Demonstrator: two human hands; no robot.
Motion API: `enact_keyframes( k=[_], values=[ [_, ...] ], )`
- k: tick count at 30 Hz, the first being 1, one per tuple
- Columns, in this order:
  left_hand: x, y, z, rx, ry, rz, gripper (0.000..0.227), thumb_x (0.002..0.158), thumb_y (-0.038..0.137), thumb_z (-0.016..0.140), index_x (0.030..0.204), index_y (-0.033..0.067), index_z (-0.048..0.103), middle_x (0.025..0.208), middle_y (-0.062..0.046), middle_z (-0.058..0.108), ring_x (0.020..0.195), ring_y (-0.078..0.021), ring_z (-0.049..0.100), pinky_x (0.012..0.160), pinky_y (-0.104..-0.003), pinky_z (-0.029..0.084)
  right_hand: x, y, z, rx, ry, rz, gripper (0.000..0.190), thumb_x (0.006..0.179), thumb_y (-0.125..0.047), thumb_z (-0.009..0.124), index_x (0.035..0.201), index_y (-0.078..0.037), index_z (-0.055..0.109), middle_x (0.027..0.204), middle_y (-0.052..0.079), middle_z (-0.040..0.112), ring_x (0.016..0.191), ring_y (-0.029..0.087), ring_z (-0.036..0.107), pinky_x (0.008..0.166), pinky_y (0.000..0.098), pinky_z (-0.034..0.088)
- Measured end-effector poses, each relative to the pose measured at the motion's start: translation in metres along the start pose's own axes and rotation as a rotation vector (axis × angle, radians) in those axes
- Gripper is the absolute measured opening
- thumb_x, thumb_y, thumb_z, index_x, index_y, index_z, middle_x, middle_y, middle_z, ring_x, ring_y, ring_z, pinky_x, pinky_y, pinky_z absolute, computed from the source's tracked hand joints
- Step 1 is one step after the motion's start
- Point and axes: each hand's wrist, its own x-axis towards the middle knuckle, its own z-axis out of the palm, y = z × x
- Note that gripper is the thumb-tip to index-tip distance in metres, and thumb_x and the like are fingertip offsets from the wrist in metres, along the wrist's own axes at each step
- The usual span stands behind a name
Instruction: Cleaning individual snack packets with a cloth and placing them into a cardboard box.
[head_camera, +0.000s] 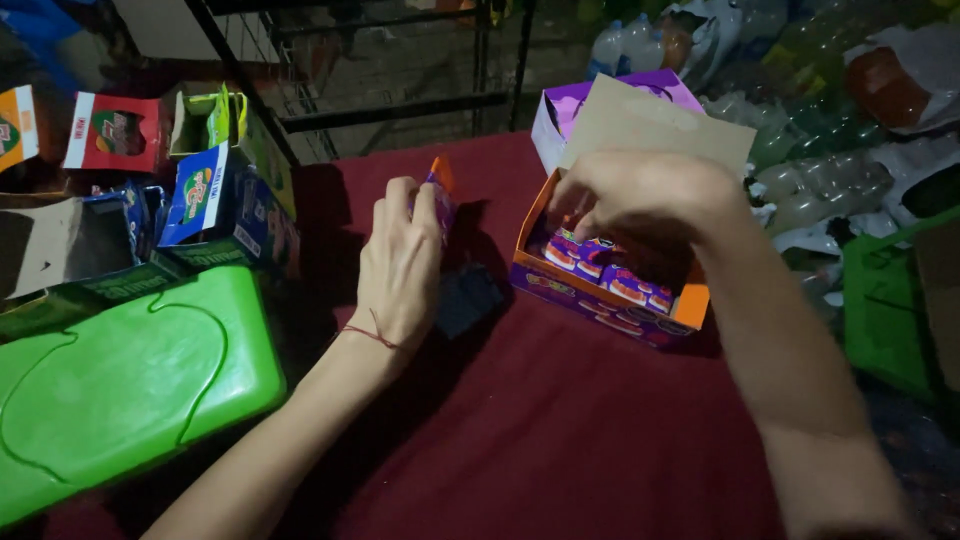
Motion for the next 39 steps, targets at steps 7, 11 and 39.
enact_keyframes(
  k=[7,11,39],
  values=[
    [-0.01,-0.028,0.056,0.571,0.161,-0.014,0.011,0.093,0.012,0.057,0.1,0.0145,0.066,0.106,-0.002,0.048,0.092,-0.0142,0.056,0.056,-0.015,0.057,0.012,-0.01,0.004,-0.099,-0.057,0.046,0.06,0.071,-0.029,0.095,0.128,-0.026,0.075,0.115,0.014,0.077,0.104,0.034,0.075,0.087,0.0472,0.061],
    [-0.023,-0.023,0.068,0.57,0.178,0.014,0.028,0.095,0.01,0.05,0.109,0.0025,0.073,0.122,-0.024,0.059,0.116,-0.0431,0.056,0.1,-0.053,0.044,0.011,-0.017,0.001,-0.114,-0.094,0.089,0.067,0.067,-0.035,0.098,0.128,-0.019,0.074,0.114,0.018,0.077,0.106,0.036,0.075,0.084,0.0464,0.062],
    [-0.032,-0.009,0.087,0.264,-0.152,-0.026,0.06,0.101,0.031,0.052,0.151,0.0013,0.039,0.15,-0.034,0.042,0.142,-0.0509,0.034,0.109,-0.056,0.037,-0.004,-0.007,0.002,-0.117,-0.136,0.157,0.06,0.063,-0.045,0.097,0.104,-0.005,0.08,0.092,0.022,0.079,0.098,0.039,0.076,0.082,0.0489,0.057]
  ],
)
